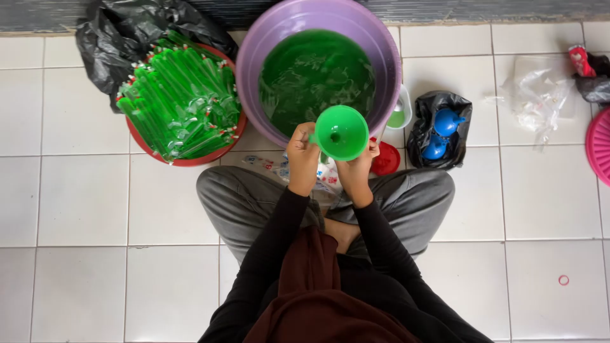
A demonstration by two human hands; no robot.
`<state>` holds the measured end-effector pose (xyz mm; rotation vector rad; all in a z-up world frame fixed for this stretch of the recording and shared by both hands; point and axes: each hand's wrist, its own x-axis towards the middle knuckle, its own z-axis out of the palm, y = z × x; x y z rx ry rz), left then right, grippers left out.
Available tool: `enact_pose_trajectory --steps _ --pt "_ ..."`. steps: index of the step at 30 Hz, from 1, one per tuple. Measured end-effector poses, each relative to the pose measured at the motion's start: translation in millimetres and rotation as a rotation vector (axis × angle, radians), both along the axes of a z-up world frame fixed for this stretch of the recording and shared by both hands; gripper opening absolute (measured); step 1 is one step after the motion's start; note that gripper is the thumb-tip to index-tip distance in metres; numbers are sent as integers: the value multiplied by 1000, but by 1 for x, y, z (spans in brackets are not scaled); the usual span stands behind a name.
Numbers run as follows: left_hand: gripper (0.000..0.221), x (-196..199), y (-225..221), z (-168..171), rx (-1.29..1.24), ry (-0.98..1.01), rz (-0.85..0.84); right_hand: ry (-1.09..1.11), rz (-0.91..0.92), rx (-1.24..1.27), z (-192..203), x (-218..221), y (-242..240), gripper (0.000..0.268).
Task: Filling and sealing small plastic tubes with green liquid using a ladle, funnel, and rubber bands.
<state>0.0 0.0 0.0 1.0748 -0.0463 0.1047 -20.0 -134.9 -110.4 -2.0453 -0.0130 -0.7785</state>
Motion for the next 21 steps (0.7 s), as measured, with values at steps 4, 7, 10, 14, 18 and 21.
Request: enact_pose_trajectory --steps 4,7,10,14,18,21 --pt "8 -8 7 31 49 -37 34 -72 44 74 -29 9 7 30" --pt "8 -10 9 38 78 -58 49 -78 111 75 -51 9 -10 22" --pt "22 -5 12 -1 13 -150 -67 -71 146 80 -49 11 -18 21" --pt "59 9 24 -33 199 -273 -243 -63 245 141 -7 13 -25 15" --pt "18 2 28 -21 582 -359 -204 -55 271 93 37 8 -21 14" --pt "27 0 25 -26 600 -370 -181 -53 290 78 103 -3 -8 15"
